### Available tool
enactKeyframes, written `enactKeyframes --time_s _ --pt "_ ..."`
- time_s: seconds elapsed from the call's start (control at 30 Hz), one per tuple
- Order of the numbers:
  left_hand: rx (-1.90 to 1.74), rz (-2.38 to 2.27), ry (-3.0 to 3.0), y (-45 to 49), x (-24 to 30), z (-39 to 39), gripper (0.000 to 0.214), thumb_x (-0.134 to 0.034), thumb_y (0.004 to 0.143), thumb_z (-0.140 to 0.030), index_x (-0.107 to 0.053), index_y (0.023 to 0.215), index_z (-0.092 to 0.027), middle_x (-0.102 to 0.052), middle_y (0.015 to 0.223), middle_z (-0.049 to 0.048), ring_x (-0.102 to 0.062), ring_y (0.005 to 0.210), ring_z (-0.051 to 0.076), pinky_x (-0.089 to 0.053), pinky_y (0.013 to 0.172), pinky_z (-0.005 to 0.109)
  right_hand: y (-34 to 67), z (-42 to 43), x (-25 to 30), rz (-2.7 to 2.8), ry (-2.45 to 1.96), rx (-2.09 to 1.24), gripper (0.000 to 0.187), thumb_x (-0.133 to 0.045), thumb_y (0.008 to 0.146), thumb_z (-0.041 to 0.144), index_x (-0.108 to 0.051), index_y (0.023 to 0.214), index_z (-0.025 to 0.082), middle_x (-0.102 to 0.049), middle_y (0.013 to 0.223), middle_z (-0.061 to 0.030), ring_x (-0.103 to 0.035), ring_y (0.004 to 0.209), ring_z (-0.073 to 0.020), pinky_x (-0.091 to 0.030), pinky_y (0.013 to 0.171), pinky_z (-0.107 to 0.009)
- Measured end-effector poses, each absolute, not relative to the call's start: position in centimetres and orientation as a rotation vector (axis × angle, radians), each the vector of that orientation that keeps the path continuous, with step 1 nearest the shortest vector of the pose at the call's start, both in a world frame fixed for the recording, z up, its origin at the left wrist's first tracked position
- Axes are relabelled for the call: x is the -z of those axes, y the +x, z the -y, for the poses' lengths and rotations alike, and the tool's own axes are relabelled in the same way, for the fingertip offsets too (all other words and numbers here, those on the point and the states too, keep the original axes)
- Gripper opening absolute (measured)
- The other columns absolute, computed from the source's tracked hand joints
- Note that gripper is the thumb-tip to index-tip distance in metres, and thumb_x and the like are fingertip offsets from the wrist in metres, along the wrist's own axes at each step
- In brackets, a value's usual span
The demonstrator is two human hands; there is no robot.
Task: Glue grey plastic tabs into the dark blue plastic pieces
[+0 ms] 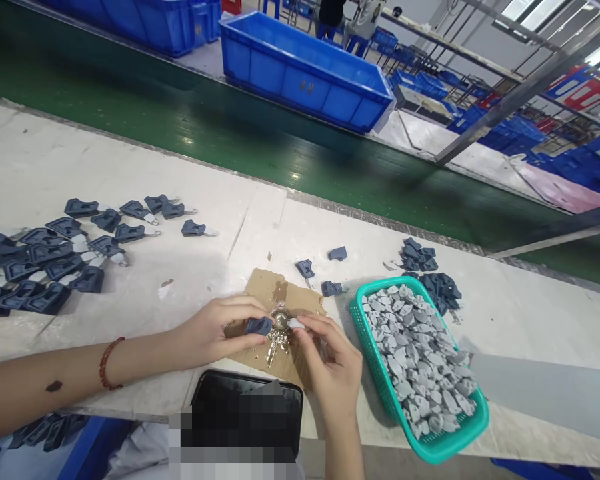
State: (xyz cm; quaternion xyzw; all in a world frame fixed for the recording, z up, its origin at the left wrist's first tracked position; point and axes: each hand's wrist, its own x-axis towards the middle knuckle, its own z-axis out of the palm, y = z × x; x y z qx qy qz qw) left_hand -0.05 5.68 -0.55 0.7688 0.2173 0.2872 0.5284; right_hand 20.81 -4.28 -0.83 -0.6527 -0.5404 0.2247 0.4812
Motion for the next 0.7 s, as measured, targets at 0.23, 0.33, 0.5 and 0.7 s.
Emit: enactKeyframes --time_s 0.23,0.33,0.5,0.7 --pt "-0.611 -0.558 1.819 0.0 0.7 -5.6 0.017 -0.066 0.096 -0.03 -0.073 0.101 -0.016 -0.069 0.094 0.0067 -0.056 0.075 0.015 -0.046 0.066 0.025 19.4 3.9 0.0 1.146 -1.45 -0.64 0.004 -0.08 0.085 0.025 -0.082 0.087 0.024 -0.08 0.088 -0.0078 -0.076 0.086 -0.0229 -0.064 0.074 -0.034" --pt "-0.617 -0.552 1.804 0.1 0.8 -5.6 0.016 -0.066 0.096 -0.03 -0.072 0.102 -0.017 -0.068 0.093 0.006 -0.055 0.074 0.014 -0.046 0.066 0.025 18.9 3.8 0.0 1.173 -1.434 -0.663 0.005 -0.08 0.085 0.023 -0.083 0.088 0.025 -0.08 0.09 -0.007 -0.076 0.087 -0.0222 -0.064 0.074 -0.032" --pt "-0.622 -0.538 1.815 0.1 0.8 -5.6 0.016 -0.066 0.096 -0.029 -0.073 0.103 -0.016 -0.069 0.095 0.0071 -0.056 0.075 0.015 -0.046 0.065 0.025 18.9 3.7 0.1 1.216 -1.426 -0.668 0.008 -0.079 0.087 0.022 -0.083 0.091 0.026 -0.081 0.093 -0.0062 -0.076 0.09 -0.0223 -0.063 0.079 -0.034" --pt "-0.61 -0.526 1.844 0.0 0.7 -5.6 0.017 -0.063 0.098 -0.029 -0.072 0.102 -0.015 -0.068 0.095 0.0075 -0.059 0.078 0.016 -0.047 0.066 0.026 19.2 3.8 0.2 1.347 -1.45 -0.649 0.011 -0.075 0.09 0.02 -0.082 0.096 0.027 -0.08 0.095 -0.0053 -0.075 0.094 -0.0225 -0.062 0.085 -0.036"
